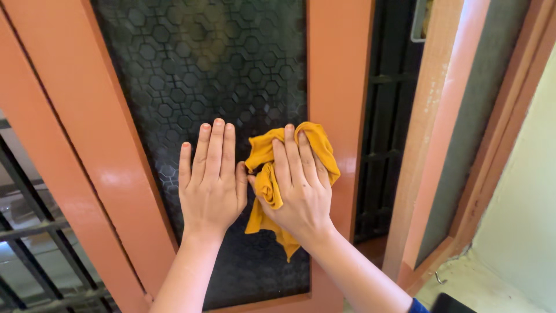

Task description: The person wipes a textured glass door with a yellow cloth. They clean the glass surface and the door frame systematically from top to bottom.

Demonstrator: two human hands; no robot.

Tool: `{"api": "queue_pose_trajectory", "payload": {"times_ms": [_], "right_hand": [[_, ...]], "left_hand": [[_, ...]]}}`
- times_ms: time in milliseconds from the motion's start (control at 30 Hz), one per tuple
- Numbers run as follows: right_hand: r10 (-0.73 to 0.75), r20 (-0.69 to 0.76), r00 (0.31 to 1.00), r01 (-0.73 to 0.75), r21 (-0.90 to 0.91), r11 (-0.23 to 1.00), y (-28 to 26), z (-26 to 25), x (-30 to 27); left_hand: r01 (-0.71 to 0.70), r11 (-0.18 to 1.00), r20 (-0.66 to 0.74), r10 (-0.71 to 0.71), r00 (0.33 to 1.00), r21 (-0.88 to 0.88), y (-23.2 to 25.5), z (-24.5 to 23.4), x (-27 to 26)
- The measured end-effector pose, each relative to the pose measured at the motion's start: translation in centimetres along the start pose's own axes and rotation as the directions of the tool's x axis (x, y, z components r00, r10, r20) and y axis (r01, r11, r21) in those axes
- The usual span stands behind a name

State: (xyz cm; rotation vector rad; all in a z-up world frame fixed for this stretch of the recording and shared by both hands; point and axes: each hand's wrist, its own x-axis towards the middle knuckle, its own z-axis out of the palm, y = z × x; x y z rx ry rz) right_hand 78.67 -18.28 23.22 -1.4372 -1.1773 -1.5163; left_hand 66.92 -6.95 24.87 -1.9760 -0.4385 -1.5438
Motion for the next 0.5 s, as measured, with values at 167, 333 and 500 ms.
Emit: {"api": "queue_pose_trajectory", "payload": {"times_ms": [167, 333, 500], "right_hand": [[0.017, -0.054, 0.998, -0.017, -0.007, 1.0, -0.9, 0.8, 3.4], [0.076, -0.138, 0.988, -0.066, 0.075, 0.995, -0.9, 2.4, 9.1], [0.107, -0.319, 0.942, -0.07, 0.125, 0.99, -2.0, 5.5, 15.0]], "left_hand": [[-0.001, 0.994, -0.043, -0.004, 0.999, -0.105, -1.4, 1.2, -0.1], [0.04, 0.986, -0.086, -0.054, 0.995, -0.162, -1.7, 1.7, -0.8], [0.089, 0.985, -0.16, -0.112, 0.981, -0.148, -2.0, 2.6, -1.5]]}}
